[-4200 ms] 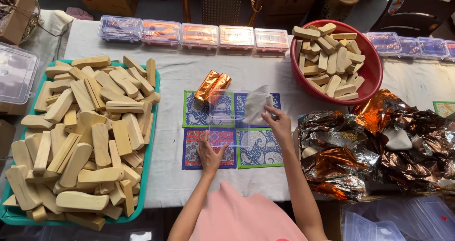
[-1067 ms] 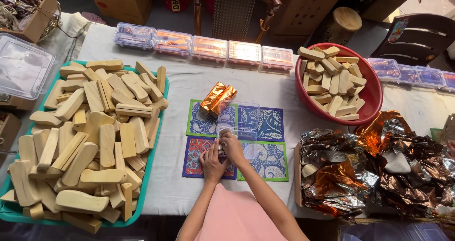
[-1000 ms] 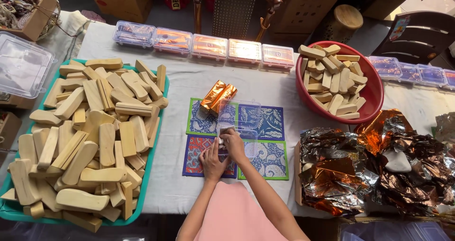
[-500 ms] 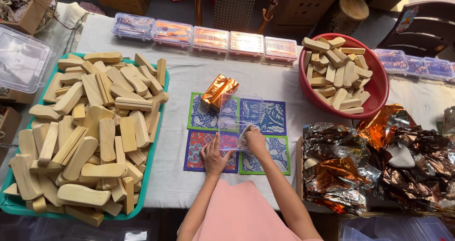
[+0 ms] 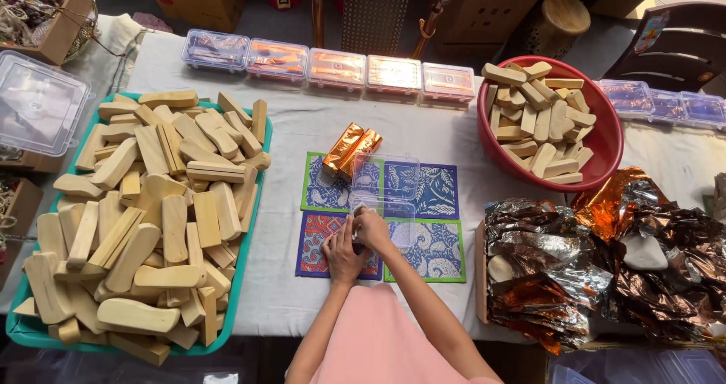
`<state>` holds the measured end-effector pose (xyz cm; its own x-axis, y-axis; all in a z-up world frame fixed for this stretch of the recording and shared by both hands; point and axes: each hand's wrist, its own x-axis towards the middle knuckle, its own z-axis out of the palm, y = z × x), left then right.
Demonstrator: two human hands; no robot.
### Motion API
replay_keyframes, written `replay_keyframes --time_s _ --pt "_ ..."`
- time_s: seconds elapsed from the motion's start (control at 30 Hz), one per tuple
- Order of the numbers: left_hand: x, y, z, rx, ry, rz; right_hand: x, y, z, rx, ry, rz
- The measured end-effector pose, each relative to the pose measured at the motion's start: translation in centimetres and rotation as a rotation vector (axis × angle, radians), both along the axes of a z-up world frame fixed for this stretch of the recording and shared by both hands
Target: The person wipes a wooden block with a white cloth, then wraps it in copper foil. The wrapped block is placed into a clear plastic container, which is then closed and set aside.
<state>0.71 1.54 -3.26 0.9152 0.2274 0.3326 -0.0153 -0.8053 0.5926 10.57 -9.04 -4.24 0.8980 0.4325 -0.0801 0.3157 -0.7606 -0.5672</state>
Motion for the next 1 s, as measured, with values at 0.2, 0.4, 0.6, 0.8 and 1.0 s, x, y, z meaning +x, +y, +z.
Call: replay_keyframes --time_s 0.2,0.4,0.6,0.8,1.0 --pt "0.0 -0.2 -0.2 0.006 0.025 -0.014 -0.4 -0.5 1.4 0.173 -0.131 -0.252" --pt "-0.2 -0.1 -0.4 0.035 0.031 -0.003 -1.2 -3.7 1.3 -0.051 -0.288 -0.266" --pt "-0.2 -0.2 -0.1 0.063 0.027 0.001 0.1 -9.2 -2.9 -0.228 -0.218 -0.210" --pt "-0.3 -0.3 -0.3 0.079 0.048 0.005 0.2 -7.2 -0.1 -0.170 -0.018 -0.122" --pt "0.0 -0.2 -0.6 0.063 0.062 -0.017 0.3 -2.8 -3.2 0.031 -0.047 -0.018"
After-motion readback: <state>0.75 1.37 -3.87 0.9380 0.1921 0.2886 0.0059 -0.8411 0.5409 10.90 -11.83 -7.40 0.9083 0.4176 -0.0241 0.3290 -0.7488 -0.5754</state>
